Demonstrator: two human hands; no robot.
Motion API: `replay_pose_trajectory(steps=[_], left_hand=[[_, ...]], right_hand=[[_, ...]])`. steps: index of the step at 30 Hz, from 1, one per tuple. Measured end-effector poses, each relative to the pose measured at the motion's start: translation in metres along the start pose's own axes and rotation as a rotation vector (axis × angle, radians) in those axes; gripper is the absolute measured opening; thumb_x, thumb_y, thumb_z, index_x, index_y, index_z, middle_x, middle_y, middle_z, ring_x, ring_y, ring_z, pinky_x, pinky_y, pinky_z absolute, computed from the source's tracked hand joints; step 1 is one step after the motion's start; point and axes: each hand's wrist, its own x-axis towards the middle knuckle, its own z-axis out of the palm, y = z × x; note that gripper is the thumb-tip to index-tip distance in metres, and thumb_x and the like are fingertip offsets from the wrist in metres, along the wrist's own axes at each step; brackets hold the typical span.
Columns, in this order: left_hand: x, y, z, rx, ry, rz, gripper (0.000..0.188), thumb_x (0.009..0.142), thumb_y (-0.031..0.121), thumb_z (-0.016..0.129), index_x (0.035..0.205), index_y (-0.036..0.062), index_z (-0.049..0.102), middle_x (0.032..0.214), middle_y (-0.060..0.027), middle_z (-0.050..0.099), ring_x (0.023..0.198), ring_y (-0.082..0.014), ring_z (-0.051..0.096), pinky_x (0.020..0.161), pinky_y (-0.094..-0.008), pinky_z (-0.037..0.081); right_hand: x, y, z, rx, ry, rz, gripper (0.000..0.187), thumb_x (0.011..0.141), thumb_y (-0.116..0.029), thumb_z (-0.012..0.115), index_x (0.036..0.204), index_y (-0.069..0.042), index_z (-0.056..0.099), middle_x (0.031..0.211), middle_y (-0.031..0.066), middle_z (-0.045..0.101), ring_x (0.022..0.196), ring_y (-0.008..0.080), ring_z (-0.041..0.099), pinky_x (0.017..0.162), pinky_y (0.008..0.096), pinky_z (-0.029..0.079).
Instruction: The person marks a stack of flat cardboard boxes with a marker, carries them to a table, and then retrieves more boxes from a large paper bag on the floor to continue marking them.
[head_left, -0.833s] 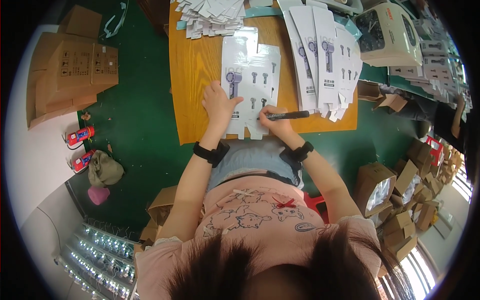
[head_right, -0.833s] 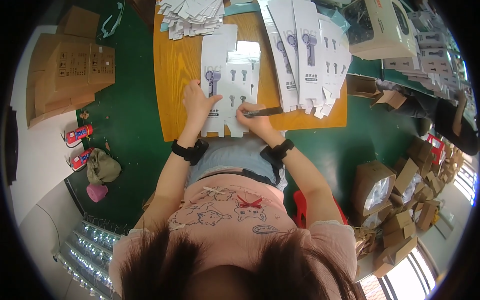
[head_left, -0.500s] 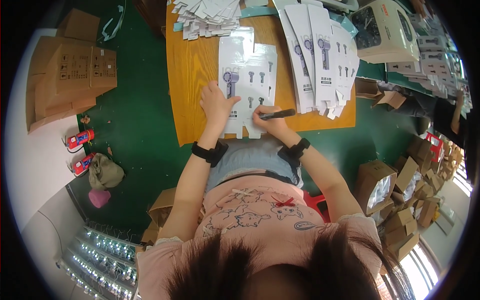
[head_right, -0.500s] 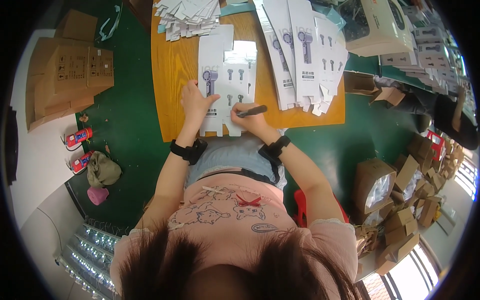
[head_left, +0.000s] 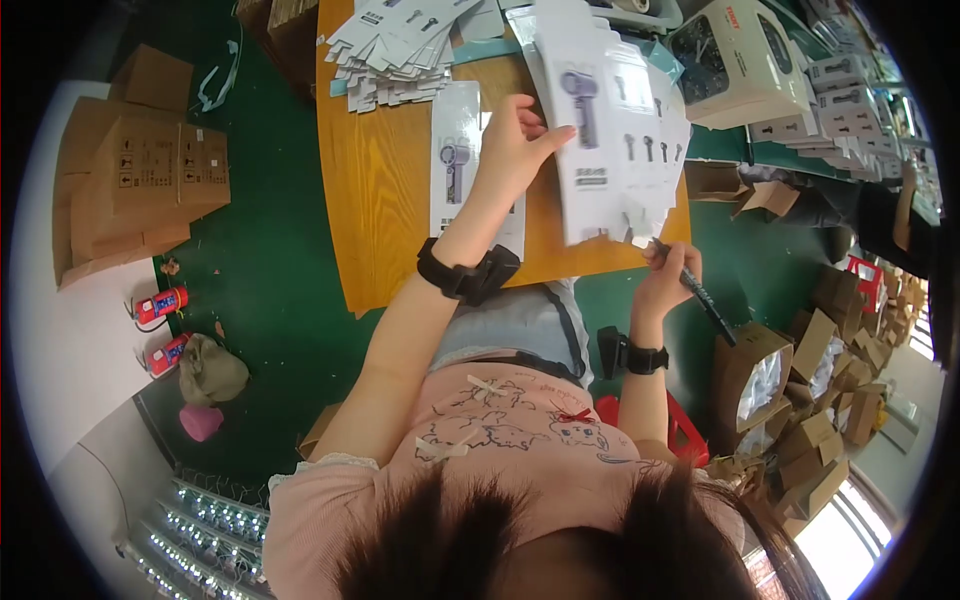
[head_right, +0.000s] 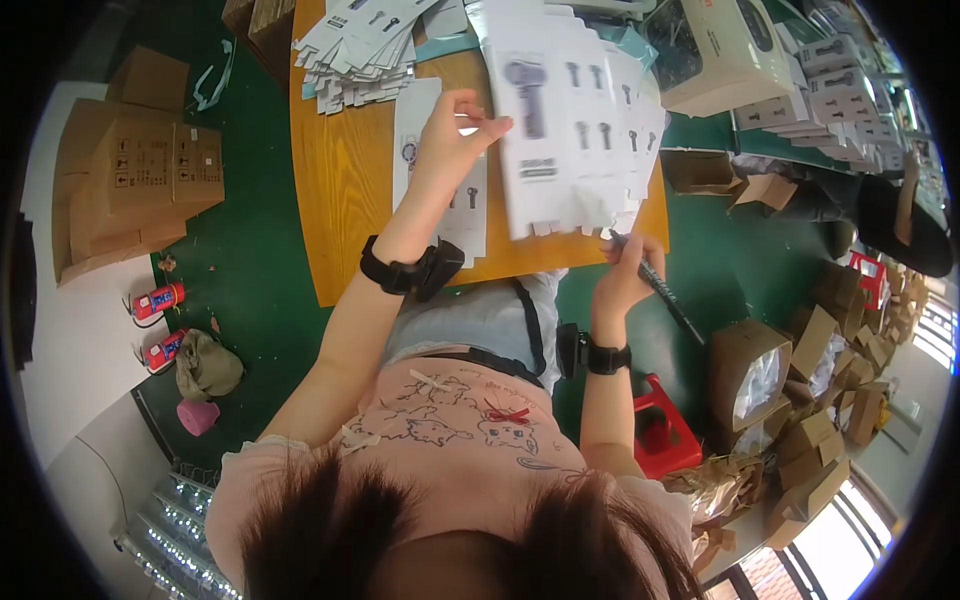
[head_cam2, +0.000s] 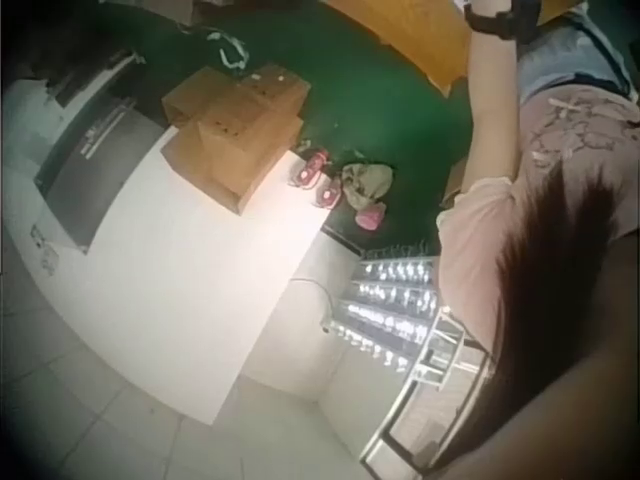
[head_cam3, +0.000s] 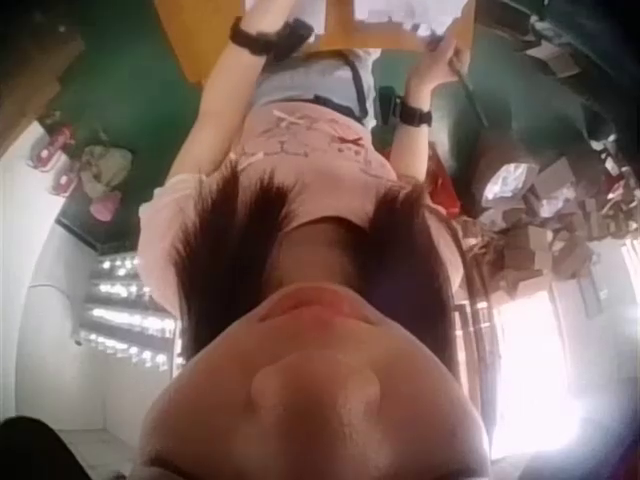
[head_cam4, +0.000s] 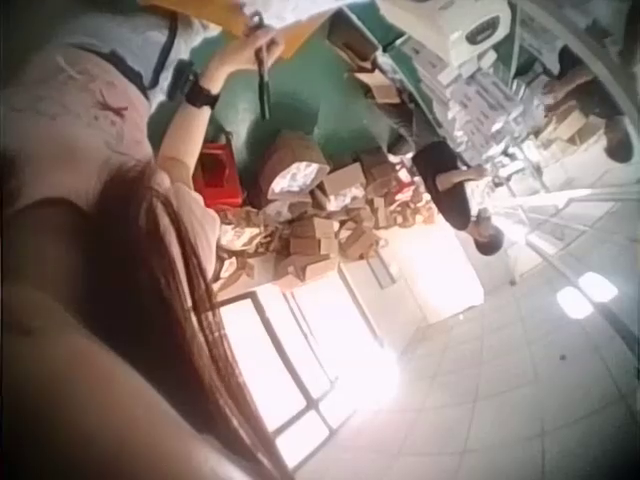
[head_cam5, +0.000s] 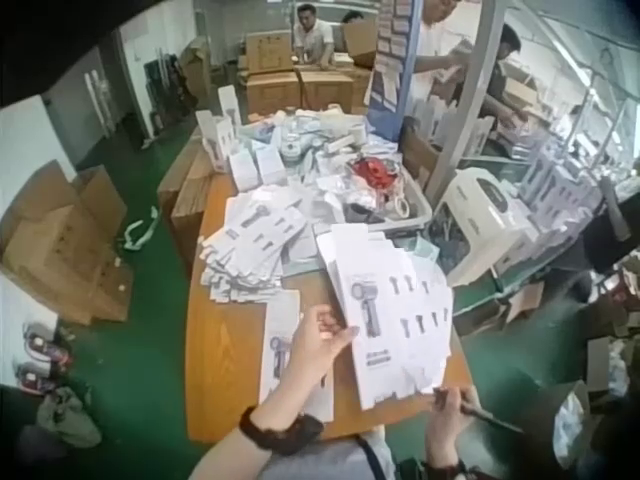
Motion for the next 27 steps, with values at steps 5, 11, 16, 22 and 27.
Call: replay_pose_trajectory(steps=[5,11,16,22,27], left_hand=[[-0.02,-0.06,-0.027,1.063,0.233,-0.007,0.069,0.059,0.027,0.077,0.106,-0.0046,0.04,0.106,-0.0217,0.04,0.1,-0.0348,0.04,0.079,-0.0406,0.038],[-0.06,-0.08,-0.059,1.005,0.145,-0.169,0.079,0.055,0.023,0.079,0.113,-0.0044,0.034,0.107,-0.0217,0.039,0.101,-0.0395,0.037,0.082,-0.043,0.036],[-0.078,-0.086,-0.079,0.841,0.157,-0.224,0.081,0.054,0.018,0.078,0.116,-0.0045,0.031,0.105,-0.0213,0.039,0.1,-0.0375,0.038,0.081,-0.0417,0.037],[-0.082,-0.091,-0.083,0.849,0.179,-0.174,0.082,0.053,0.017,0.079,0.115,-0.0055,0.031,0.102,-0.0211,0.04,0.097,-0.0363,0.041,0.081,-0.0371,0.038],[-0.083,-0.092,-0.085,0.841,0.194,-0.168,0.082,0.052,0.017,0.079,0.115,-0.0052,0.031,0.102,-0.0211,0.04,0.097,-0.0365,0.041,0.08,-0.0376,0.038]], right_hand=[[-0.022,0.015,0.016,-0.114,-0.246,0.04,0.009,0.082,-0.008,0.051,0.077,-0.001,0.051,0.061,0.0064,0.055,0.054,0.0115,0.054,0.048,0.0203,0.041],[-0.038,0.055,0.086,-0.281,-0.699,0.157,0.007,0.08,-0.006,0.054,0.076,0.0,0.051,0.062,0.0037,0.055,0.057,0.0099,0.056,0.051,0.0197,0.042],[-0.052,0.099,0.121,-0.226,-0.744,0.336,0.01,0.079,-0.007,0.057,0.074,0.0,0.052,0.06,0.0018,0.053,0.054,0.0075,0.051,0.049,0.02,0.039],[-0.06,0.115,0.123,-0.319,-0.703,0.166,0.012,0.078,-0.008,0.058,0.071,0.001,0.053,0.058,0.0016,0.052,0.052,0.0067,0.048,0.048,0.0206,0.038],[-0.062,0.108,0.126,-0.381,-0.719,0.098,0.013,0.073,-0.011,0.061,0.073,0.002,0.058,0.057,0.0085,0.056,0.052,0.0126,0.054,0.05,0.0259,0.042]])
